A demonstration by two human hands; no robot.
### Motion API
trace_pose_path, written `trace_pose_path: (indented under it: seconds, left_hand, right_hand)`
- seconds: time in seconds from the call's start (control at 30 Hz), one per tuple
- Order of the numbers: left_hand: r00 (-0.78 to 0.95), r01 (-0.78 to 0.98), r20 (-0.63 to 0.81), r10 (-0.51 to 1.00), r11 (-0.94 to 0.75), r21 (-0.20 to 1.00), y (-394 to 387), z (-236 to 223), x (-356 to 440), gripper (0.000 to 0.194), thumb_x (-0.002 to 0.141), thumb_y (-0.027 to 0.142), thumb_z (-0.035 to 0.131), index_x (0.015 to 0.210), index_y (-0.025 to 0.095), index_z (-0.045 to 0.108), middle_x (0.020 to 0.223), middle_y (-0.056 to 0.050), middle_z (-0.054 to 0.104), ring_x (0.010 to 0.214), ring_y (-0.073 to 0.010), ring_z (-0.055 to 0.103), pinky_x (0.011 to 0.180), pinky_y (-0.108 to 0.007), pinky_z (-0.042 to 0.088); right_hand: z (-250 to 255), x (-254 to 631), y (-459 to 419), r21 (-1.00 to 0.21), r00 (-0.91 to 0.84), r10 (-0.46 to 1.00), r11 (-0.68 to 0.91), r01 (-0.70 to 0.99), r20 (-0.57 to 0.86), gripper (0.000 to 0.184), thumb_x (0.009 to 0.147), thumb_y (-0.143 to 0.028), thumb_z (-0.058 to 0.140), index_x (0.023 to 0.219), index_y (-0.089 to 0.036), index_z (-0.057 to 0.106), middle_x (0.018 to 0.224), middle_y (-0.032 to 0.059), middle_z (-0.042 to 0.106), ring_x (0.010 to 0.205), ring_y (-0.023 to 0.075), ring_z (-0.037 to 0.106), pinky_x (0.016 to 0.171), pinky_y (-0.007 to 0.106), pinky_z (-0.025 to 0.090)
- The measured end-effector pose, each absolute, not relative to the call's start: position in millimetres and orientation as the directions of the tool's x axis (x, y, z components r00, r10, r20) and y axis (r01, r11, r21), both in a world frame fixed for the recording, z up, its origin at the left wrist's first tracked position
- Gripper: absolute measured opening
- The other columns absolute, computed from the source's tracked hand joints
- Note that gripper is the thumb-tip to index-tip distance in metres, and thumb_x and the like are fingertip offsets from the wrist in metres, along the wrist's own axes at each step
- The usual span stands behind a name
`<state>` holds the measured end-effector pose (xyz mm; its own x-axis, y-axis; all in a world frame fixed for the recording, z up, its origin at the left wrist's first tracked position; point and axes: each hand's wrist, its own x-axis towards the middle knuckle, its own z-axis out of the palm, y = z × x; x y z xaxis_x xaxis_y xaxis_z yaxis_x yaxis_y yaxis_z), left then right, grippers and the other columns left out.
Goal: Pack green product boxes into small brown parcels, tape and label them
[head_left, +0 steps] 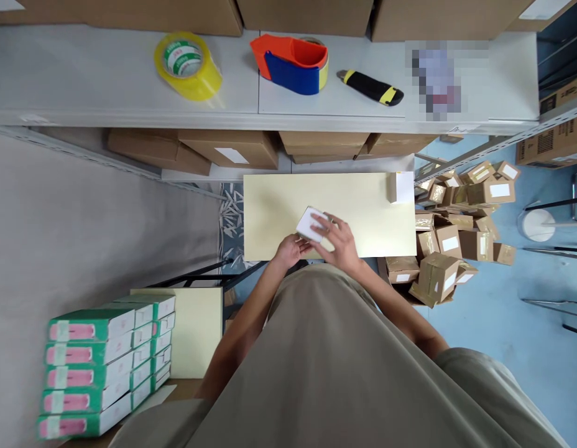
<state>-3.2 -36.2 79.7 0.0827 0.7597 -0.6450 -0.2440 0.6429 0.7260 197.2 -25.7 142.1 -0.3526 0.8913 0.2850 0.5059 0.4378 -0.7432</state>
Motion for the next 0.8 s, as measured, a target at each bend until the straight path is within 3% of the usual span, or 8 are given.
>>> trace_pose_path:
  seconds: [0.07,0.13,0.2,0.27,0.37,0.5,0.67,0.8]
  left_hand:
    - [0.123,-0.247,-0.728,0.675,0.731,0.636,-47.4,81.6,-3.6,0.019,0.098,0.029,0.082,0.108,0.015,0.075,0.102,-0.011,0.081,0.094,-0.0239,0.079,0.097,-0.046,0.067]
    - [0.125,-0.256,-0.760,0.638,0.761,0.596,-57.5,87.6,-4.8,0.022,0.089,0.027,0.088,0.103,0.017,0.074,0.094,-0.009,0.081,0.090,-0.0225,0.080,0.097,-0.043,0.067]
    - [0.068,-0.210,-0.700,0.711,0.696,0.687,-61.2,97.7,-7.0,0.030,0.085,0.036,0.092,0.103,0.019,0.074,0.095,-0.008,0.082,0.092,-0.0226,0.081,0.095,-0.039,0.065]
    - [0.000,-0.060,-0.537,0.843,0.537,0.842,-55.8,111.8,-9.7,0.033,0.086,0.047,0.090,0.098,0.020,0.075,0.094,-0.007,0.082,0.091,-0.0221,0.079,0.091,-0.036,0.064]
    - [-0.060,0.224,-0.244,0.968,0.251,0.942,-33.2,138.5,-10.7,0.031,0.092,0.052,0.086,0.093,0.023,0.076,0.096,-0.005,0.079,0.092,-0.0208,0.074,0.089,-0.035,0.061]
    - [-0.078,0.436,0.031,0.996,0.006,0.900,8.0,170.8,0.5,0.023,0.091,0.037,0.091,0.102,0.025,0.076,0.110,-0.005,0.075,0.105,-0.0219,0.071,0.094,-0.034,0.059]
    - [0.012,0.407,-0.053,0.999,0.044,0.912,55.3,174.9,25.0,0.019,0.089,0.016,0.089,0.106,0.021,0.081,0.113,-0.005,0.072,0.093,-0.0184,0.067,0.091,-0.033,0.055]
    - [0.013,0.379,-0.157,0.987,0.141,0.915,73.1,163.6,34.4,0.014,0.091,0.013,0.088,0.104,0.015,0.084,0.113,-0.009,0.075,0.082,-0.0142,0.060,0.088,-0.033,0.051]
  right_hand:
    - [134.0,204.8,3.8,-0.859,-0.132,0.964,0.265,0.439,0.230,0.043,0.111,-0.059,0.066,0.137,-0.027,0.078,0.155,0.0123,0.075,0.144,0.0339,0.069,0.122,0.056,0.055]
    - [121.0,217.5,32.6,-0.955,0.072,0.995,0.048,0.294,0.072,0.055,0.107,-0.074,0.063,0.127,-0.026,0.078,0.139,0.0127,0.081,0.129,0.0312,0.074,0.110,0.047,0.062]
    - [104.8,232.5,54.5,-0.982,0.149,0.982,-0.135,0.132,-0.116,0.065,0.096,-0.087,0.068,0.111,-0.024,0.077,0.113,0.0085,0.083,0.105,0.0256,0.075,0.095,0.040,0.064]
    - [89.0,245.2,65.8,-0.956,0.141,0.946,-0.295,0.004,-0.291,0.068,0.087,-0.092,0.073,0.097,-0.025,0.071,0.094,0.0013,0.075,0.089,0.0192,0.070,0.087,0.033,0.063]
    - [71.6,250.0,62.3,-0.854,0.077,0.851,-0.512,-0.093,-0.519,0.068,0.084,-0.092,0.076,0.093,-0.025,0.066,0.089,-0.0021,0.070,0.076,0.0134,0.064,0.079,0.028,0.063]
    - [59.5,222.6,27.8,-0.639,-0.146,0.644,-0.764,-0.086,-0.751,0.064,0.096,-0.086,0.067,0.108,-0.023,0.072,0.105,0.0062,0.081,0.067,0.0146,0.068,0.071,0.030,0.064]
    - [58.4,182.2,-22.0,-0.308,-0.472,0.295,-0.950,-0.053,-0.830,0.065,0.115,-0.067,0.033,0.112,-0.019,0.077,0.086,0.0110,0.083,0.061,0.0202,0.072,0.059,0.029,0.060]
    - [65.5,188.2,-32.0,-0.194,-0.516,0.220,-0.975,-0.105,-0.828,0.072,0.118,-0.067,0.025,0.110,-0.017,0.076,0.079,0.0117,0.081,0.061,0.0220,0.074,0.053,0.028,0.058]
